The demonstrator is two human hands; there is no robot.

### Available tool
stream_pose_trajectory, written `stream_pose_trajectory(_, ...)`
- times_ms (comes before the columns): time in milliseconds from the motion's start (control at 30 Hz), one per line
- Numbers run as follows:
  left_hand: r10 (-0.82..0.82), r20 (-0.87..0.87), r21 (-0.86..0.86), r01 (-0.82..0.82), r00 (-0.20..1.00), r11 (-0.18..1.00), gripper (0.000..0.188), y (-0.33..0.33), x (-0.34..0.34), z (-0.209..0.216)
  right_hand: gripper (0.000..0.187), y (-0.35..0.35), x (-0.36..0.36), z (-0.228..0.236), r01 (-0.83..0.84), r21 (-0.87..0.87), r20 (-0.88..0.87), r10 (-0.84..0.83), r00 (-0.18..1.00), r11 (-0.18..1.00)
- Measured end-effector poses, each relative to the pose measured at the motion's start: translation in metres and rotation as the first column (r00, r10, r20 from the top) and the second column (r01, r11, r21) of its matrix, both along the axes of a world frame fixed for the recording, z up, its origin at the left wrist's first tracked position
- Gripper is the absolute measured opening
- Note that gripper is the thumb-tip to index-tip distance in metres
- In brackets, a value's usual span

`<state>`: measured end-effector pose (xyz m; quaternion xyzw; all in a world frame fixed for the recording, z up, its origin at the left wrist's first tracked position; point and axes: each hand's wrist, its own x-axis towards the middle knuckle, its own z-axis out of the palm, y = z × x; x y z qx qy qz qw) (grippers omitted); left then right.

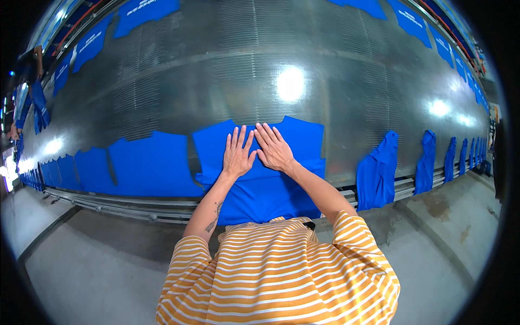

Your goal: The person repeatedly picks up blue fabric pieces from a metal rail, unfolds them, and folds them into smaller rectangles. The folded pieces are placed back on the rail in a neat row. The task is performed by hand without tools.

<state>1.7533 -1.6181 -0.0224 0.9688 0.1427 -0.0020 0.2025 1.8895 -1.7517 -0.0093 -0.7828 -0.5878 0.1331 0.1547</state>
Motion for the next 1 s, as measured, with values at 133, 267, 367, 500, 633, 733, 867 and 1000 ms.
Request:
stream_pose_trajectory(133,0.01,0.006,-0.028,-0.01,1.0,1.0,0.074,0.003,-0.001,-0.004,0.065,0.002,0.005,-0.003,-0.006,0.019,-0.027,0.006,1.0,1.0)
stream_pose_trajectory(267,0.149,-0.032,0.053,-0.147,0.988,0.988,0.077,0.018,-0.006,-0.007,0.071,-0.023,0.014,0.002,0.181,-0.025,-0.042,-0.182,0.982,0.983)
stream_pose_trajectory(367,0.176,-0.067,0.097,-0.169,0.982,0.981,0.082,0.028,-0.002,-0.005,0.08,-0.04,0.021,-0.005,0.267,-0.068,0.026,-0.265,0.964,0.961)
stream_pose_trajectory(500,0.162,-0.076,0.137,-0.151,0.984,0.979,0.084,0.03,-0.001,0.001,0.088,-0.038,0.019,-0.004,0.256,-0.065,0.081,-0.25,0.965,0.965)
stream_pose_trajectory(633,0.109,-0.042,0.053,-0.107,0.993,0.993,0.084,0.039,0.004,0.0,0.085,-0.047,0.022,0.003,0.301,0.03,-0.072,-0.298,0.952,0.953)
stream_pose_trajectory(733,0.235,0.094,-0.011,-0.235,0.967,0.972,0.077,0.032,-0.031,0.029,0.071,-0.068,0.019,0.027,0.357,0.195,-0.21,-0.317,0.925,0.914)
stream_pose_trajectory(867,0.493,0.236,-0.282,-0.427,0.837,0.859,0.042,-0.028,-0.145,0.085,0.022,-0.184,-0.047,0.067,0.508,0.297,-0.44,-0.356,0.824,0.808)
stream_pose_trajectory(1000,0.83,-0.263,-0.435,-0.829,0.491,0.352,0.019,-0.108,-0.305,0.057,0.028,-0.32,-0.14,0.041,0.769,-0.205,-0.42,-0.764,0.49,0.606)
